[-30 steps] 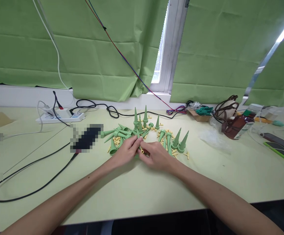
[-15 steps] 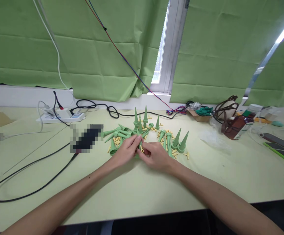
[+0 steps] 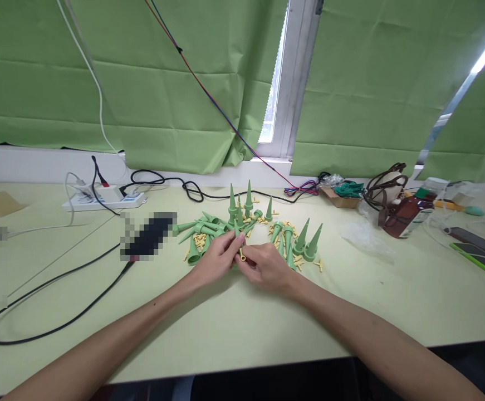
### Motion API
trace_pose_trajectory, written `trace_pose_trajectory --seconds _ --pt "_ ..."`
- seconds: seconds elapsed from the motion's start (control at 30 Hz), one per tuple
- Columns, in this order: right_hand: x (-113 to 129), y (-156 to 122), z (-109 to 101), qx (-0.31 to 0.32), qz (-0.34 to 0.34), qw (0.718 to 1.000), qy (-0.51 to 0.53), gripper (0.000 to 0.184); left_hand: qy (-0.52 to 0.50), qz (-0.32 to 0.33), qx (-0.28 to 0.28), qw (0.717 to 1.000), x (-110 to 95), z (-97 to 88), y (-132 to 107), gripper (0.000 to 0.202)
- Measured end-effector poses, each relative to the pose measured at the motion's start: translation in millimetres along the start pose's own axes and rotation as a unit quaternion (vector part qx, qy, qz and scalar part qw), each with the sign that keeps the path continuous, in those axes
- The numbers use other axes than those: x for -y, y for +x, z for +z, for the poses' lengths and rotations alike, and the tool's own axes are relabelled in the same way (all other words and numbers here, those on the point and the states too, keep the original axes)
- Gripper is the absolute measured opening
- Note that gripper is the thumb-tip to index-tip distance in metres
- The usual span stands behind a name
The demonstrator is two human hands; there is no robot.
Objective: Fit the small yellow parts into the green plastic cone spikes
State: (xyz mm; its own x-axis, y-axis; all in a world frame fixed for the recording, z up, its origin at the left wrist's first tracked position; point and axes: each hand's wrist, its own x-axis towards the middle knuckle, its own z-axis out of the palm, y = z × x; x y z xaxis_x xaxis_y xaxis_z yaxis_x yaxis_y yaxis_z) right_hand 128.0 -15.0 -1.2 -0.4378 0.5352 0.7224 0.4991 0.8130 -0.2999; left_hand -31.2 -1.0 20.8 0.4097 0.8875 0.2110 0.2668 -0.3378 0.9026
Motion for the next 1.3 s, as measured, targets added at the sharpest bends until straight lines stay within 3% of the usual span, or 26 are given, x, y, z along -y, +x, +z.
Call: trace_pose_trajectory --seconds 1.0,1.3 --pt "0.8 0.7 0.2 0.002 -0.01 1.0 -0.022 0.032 0.023 0.001 -0.027 0.999 7.6 2.3 -2.1 0.044" --pt "-0.9 -0.9 1.5 0.006 0.005 0.999 -0.031 0.033 -0.065 -0.02 -0.011 0.998 3.6 3.8 -1.2 0.045"
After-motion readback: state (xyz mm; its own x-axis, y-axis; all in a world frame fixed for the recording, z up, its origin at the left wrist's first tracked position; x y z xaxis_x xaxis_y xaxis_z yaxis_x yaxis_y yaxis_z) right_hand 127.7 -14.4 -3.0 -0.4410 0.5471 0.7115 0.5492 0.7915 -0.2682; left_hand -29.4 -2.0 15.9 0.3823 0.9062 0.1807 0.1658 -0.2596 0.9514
